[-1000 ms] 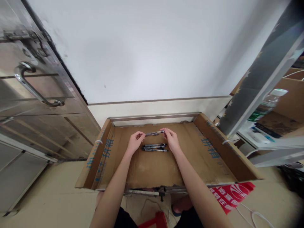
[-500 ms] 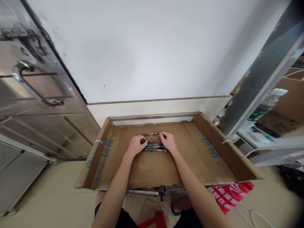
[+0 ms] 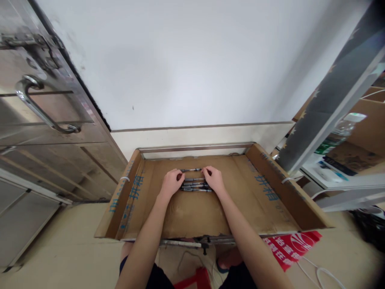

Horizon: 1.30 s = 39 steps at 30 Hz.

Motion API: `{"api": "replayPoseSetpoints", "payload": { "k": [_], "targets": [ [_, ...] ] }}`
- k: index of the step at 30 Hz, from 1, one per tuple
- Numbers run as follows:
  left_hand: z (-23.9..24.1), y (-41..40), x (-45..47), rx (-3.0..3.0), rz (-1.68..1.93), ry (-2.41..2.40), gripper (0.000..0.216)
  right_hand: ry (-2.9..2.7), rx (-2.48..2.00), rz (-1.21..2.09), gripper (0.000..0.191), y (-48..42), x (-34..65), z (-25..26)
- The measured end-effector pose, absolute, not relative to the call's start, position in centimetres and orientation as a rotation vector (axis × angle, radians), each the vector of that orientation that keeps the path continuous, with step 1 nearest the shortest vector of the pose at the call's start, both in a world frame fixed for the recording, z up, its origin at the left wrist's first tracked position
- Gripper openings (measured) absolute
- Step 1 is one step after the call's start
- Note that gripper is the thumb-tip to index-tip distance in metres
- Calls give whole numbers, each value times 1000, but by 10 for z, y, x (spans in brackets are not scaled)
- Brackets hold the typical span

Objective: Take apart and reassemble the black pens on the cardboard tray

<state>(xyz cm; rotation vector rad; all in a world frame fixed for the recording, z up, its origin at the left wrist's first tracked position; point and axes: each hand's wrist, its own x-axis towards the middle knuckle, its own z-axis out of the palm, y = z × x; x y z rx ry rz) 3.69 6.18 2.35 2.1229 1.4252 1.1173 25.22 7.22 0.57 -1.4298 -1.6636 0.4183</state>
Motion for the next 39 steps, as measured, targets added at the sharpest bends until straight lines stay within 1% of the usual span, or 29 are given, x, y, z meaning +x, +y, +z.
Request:
{"api": "replayPoseSetpoints", "payload": {
  "k": [6, 9, 11, 16, 23, 27, 33, 39],
  "targets": [
    [21, 65, 31, 2092, 1285, 1703, 14, -1621, -1420, 363, 23, 74, 255, 3],
    [14, 67, 28, 2135, 1240, 1751, 18, -1611, -1422, 352, 22, 74, 255, 3],
    [11, 69, 27, 2170, 1170, 1741, 19, -1619, -1412, 356, 21, 74, 255, 3],
    [10, 70, 27, 2179, 1099, 1709, 13, -1636, -1411, 373, 21, 75, 255, 2],
    [13, 71, 32, 1926, 1278, 1476, 11, -1540, -1343, 420, 19, 75, 254, 1],
    [18, 71, 36, 1703, 1338, 1358, 14, -1429, -1301, 536, 24, 74, 251, 5],
    [22, 72, 37, 1514, 1364, 1185, 19, -1308, -1183, 911, 28, 74, 249, 10],
    [21, 73, 37, 1383, 1352, 1161, 25, -1231, -1090, 1046, 31, 70, 249, 17]
  ]
}}
